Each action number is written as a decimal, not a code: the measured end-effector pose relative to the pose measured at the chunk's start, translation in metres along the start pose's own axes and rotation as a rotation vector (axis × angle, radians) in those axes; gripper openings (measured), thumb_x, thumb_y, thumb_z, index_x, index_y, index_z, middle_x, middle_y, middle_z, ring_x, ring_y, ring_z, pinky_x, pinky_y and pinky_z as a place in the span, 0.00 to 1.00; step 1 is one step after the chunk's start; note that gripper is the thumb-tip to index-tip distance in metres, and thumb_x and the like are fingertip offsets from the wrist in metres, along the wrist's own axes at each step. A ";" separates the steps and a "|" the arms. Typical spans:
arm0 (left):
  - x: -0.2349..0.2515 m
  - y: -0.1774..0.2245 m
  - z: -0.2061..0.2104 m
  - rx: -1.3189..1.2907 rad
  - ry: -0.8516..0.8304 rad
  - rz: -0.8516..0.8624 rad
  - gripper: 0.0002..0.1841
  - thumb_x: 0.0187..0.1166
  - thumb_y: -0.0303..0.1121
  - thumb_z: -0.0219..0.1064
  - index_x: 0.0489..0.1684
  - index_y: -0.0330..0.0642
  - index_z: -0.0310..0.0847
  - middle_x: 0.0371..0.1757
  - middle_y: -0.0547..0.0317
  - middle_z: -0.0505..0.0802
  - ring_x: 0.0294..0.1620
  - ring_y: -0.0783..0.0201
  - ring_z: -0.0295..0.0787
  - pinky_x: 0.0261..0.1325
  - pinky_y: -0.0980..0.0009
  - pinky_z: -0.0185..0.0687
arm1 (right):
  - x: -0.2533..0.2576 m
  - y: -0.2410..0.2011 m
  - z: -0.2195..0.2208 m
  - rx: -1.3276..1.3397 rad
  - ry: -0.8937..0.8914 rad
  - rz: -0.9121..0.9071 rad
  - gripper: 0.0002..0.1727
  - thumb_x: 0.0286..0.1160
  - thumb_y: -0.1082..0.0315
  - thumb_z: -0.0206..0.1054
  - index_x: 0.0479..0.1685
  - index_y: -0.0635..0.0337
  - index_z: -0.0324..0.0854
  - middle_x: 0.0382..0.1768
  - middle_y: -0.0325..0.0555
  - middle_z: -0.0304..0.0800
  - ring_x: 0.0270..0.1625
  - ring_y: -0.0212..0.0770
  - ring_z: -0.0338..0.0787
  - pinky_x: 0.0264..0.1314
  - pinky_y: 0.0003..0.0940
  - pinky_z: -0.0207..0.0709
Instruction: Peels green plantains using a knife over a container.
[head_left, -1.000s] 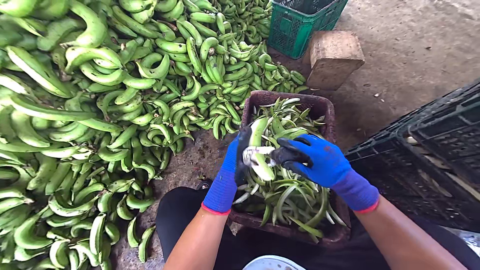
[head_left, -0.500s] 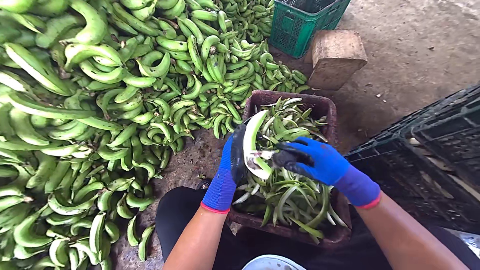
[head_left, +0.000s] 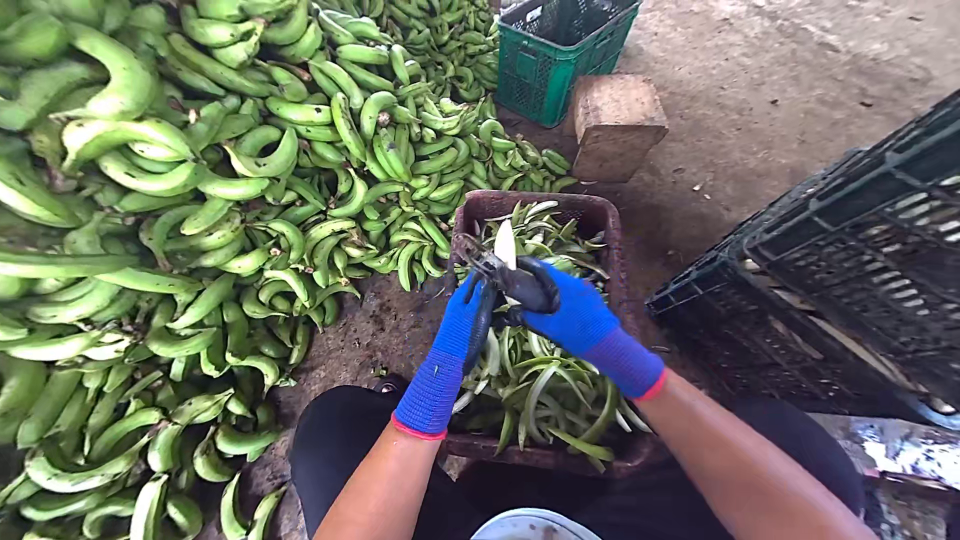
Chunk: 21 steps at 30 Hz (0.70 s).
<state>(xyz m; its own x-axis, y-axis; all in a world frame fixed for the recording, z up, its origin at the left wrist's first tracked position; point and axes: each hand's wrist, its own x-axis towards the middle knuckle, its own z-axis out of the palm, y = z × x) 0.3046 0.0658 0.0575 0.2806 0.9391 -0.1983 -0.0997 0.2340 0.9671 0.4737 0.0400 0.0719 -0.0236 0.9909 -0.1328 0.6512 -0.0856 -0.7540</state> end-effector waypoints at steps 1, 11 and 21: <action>0.002 0.001 0.005 0.011 -0.044 -0.012 0.21 0.95 0.35 0.42 0.81 0.38 0.65 0.52 0.51 0.89 0.37 0.66 0.90 0.41 0.69 0.89 | -0.002 0.002 -0.003 0.035 -0.031 0.057 0.39 0.67 0.62 0.80 0.83 0.52 0.73 0.59 0.57 0.91 0.61 0.54 0.90 0.67 0.59 0.79; 0.078 -0.020 0.080 1.317 -0.467 0.031 0.26 0.89 0.40 0.56 0.86 0.44 0.66 0.83 0.39 0.74 0.84 0.38 0.68 0.80 0.38 0.64 | -0.040 0.055 -0.221 1.357 0.512 -0.793 0.30 0.93 0.48 0.30 0.45 0.55 0.78 0.47 0.48 0.90 0.39 0.38 0.91 0.39 0.29 0.87; 0.124 -0.064 0.096 1.537 -0.304 -0.084 0.30 0.84 0.49 0.62 0.82 0.46 0.72 0.90 0.40 0.64 0.92 0.33 0.47 0.83 0.26 0.46 | -0.023 0.086 -0.103 0.719 0.232 0.064 0.23 0.89 0.62 0.55 0.80 0.55 0.70 0.61 0.44 0.88 0.48 0.35 0.89 0.48 0.34 0.85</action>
<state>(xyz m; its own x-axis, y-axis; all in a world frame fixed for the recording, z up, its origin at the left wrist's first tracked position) 0.4372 0.1428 -0.0137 0.4285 0.8089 -0.4026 0.9030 -0.3674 0.2229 0.6085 0.0204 0.0768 0.2097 0.9713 -0.1119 -0.0114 -0.1121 -0.9936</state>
